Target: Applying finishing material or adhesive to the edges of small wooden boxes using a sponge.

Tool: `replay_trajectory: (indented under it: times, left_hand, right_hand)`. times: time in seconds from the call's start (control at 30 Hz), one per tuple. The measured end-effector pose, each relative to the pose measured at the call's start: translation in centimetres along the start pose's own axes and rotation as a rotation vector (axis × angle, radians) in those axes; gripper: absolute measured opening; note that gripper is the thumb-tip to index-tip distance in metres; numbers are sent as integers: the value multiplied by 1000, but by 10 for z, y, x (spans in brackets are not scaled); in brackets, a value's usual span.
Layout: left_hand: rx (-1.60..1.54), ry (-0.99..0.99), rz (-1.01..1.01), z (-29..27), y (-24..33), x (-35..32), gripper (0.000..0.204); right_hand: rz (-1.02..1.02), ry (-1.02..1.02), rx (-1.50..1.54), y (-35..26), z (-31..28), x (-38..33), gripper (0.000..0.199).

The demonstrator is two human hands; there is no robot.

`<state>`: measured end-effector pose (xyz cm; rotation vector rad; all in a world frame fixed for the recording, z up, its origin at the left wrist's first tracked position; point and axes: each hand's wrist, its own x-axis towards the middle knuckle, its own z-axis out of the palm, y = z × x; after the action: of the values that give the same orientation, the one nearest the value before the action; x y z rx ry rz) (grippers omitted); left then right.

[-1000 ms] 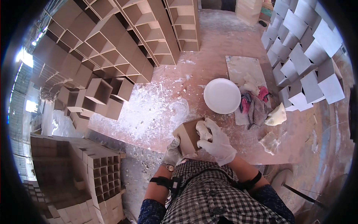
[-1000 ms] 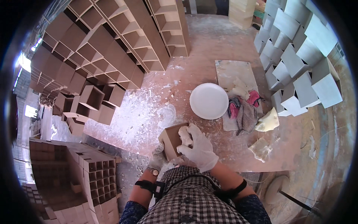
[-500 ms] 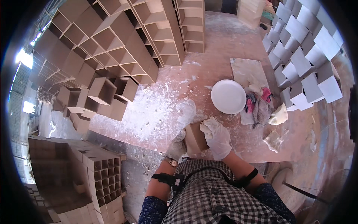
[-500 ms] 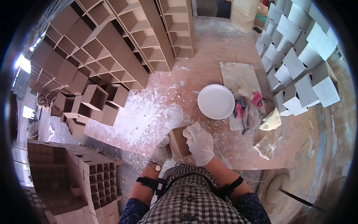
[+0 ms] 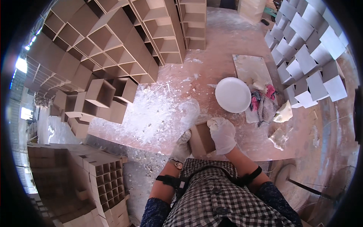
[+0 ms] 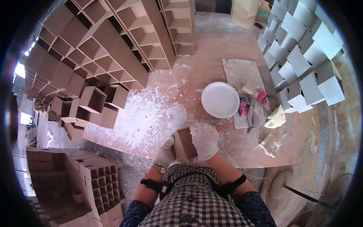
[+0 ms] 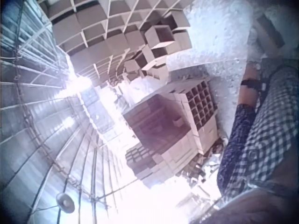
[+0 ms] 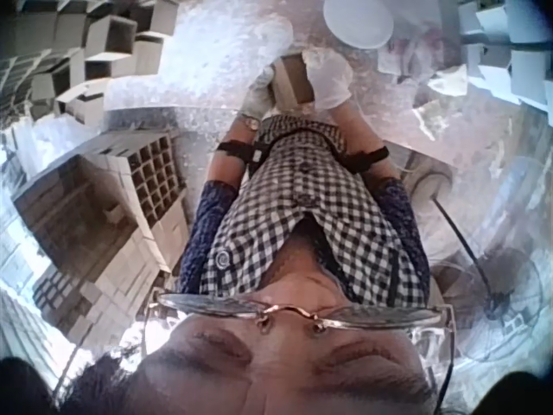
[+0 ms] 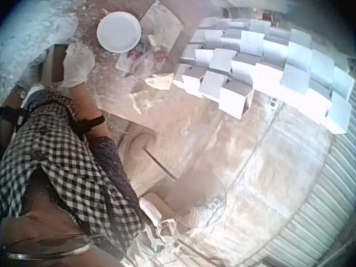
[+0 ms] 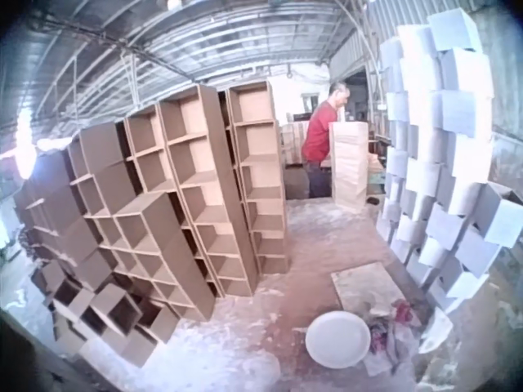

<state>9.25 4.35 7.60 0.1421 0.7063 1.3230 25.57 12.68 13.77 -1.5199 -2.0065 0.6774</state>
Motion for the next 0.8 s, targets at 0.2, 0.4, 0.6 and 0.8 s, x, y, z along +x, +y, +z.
replay_trajectory:
  times: [0.2, 0.4, 0.6, 0.8]
  left_hand:
    - [129, 43, 65, 7, 2, -1, 71]
    - [-18, 13, 23, 13, 4, -2, 71]
    - [63, 52, 41, 7, 7, -3, 67]
    - [49, 9, 8, 4, 5, 3, 66]
  right_hand:
    - [326, -218, 939, -15, -4, -14, 17]
    - [-230, -433, 623, 18, -27, -33, 18]
    - [-464, -186, -242, -9, -36, -21, 8]
    - [-162, 74, -69, -5, 0, -8, 12]
